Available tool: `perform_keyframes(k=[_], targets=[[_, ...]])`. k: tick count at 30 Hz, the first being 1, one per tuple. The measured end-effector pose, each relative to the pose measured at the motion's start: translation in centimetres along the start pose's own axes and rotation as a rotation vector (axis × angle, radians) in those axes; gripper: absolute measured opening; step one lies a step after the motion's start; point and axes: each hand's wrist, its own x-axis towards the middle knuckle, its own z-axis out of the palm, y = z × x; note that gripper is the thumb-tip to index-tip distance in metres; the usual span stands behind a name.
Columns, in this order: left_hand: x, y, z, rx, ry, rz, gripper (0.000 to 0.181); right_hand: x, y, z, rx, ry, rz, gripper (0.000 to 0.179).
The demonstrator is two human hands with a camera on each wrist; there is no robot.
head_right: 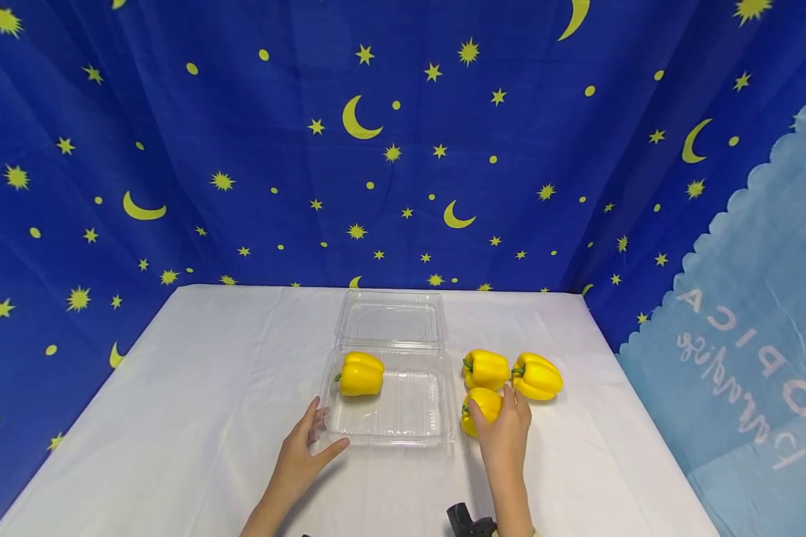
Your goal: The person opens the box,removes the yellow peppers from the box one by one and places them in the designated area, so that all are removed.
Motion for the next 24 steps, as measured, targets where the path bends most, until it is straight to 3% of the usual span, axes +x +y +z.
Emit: perform_keyframes(k=[10, 24], targets=[[-0.1, -0.1, -0.1, 0.003, -0.002, -0.006, 0.090, 0.5, -2.3, 1.0, 0.001, 0.046, -0.124, 0.054], [-0.1, 0.0, -0.1, -0.004, 0.003, 0.000, 0.092, 1.0, -5.6, 4.2, -0.021, -0.115, -0.182, 0.060]])
